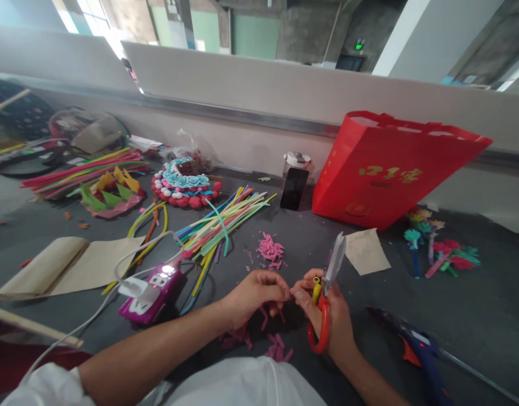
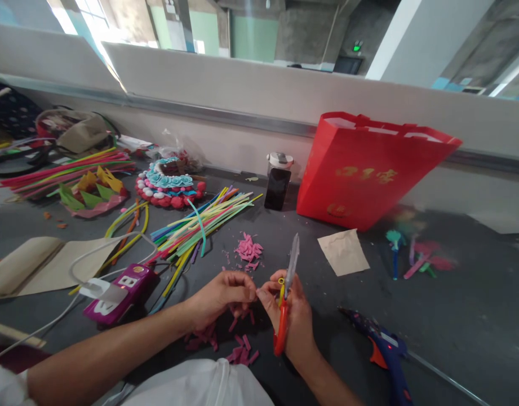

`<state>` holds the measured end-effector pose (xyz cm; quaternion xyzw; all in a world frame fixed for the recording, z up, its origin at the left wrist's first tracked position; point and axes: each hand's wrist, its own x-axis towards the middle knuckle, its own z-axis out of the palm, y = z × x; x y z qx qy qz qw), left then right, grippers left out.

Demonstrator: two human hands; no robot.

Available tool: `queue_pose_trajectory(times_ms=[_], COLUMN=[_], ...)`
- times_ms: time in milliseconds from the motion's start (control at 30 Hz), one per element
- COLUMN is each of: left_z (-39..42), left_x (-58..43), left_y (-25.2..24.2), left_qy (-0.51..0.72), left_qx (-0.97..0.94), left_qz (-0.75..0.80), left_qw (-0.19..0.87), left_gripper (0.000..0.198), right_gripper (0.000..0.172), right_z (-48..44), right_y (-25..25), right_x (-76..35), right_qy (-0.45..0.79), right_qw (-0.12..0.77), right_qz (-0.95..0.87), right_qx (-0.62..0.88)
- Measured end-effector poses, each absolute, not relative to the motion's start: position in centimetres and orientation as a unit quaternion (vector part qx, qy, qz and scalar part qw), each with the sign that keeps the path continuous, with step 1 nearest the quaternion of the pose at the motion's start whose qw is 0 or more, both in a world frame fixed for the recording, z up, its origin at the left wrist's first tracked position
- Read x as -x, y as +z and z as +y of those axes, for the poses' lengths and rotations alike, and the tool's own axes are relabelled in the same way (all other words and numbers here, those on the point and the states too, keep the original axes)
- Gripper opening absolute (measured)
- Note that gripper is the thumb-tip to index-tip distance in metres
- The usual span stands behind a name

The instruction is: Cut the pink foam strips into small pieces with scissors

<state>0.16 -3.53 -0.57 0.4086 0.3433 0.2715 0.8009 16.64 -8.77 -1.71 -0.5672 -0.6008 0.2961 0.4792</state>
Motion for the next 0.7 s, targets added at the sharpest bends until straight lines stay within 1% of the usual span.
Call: queue_pose_trajectory(times_ms=[100, 167, 267, 333, 400, 567, 700], left_z=[-3.3, -3.1, -3.2, -3.4, -3.6, -4.0, -4.0], left_x=[-0.1, 0.0, 0.1, 0.2, 0.2, 0.2, 0.3], left_y=[-0.3, -0.1, 0.2, 0.3, 0.4, 0.3, 0.1], left_qy=[0.358, 0.403, 0.438, 0.445, 0.445, 0.432, 0.431], left_qx=[-0.360, -0.332, -0.315, -0.311, -0.306, -0.302, -0.305], left_qz=[0.317, 0.303, 0.282, 0.262, 0.246, 0.234, 0.227], left_qw=[0.801, 0.797, 0.794, 0.798, 0.805, 0.817, 0.819], left_gripper=[0.015, 0.014, 0.013, 0.013, 0.013, 0.017, 0.017], right_gripper=[0.025, 0.025, 0.025, 0.029, 0.033, 0.035, 0.035], right_z=[-9.1, -9.3, -9.6, -9.8, -9.9, -10.0, -10.1], right_y=[-1.6, -1.5, -1.5, -1.7, -2.1, -2.7, -2.8], right_x=[-16.5, -16.4, -16.1, -15.9, -15.8, -15.7, -15.8], right_qy=[0.327, 0.320, 0.284, 0.249, 0.205, 0.137, 0.119], right_qw=[0.468, 0.440, 0.379, 0.332, 0.307, 0.279, 0.261], right_qz=[-0.600, -0.626, -0.670, -0.694, -0.710, -0.735, -0.744], right_qx=[0.561, 0.558, 0.572, 0.588, 0.600, 0.602, 0.604])
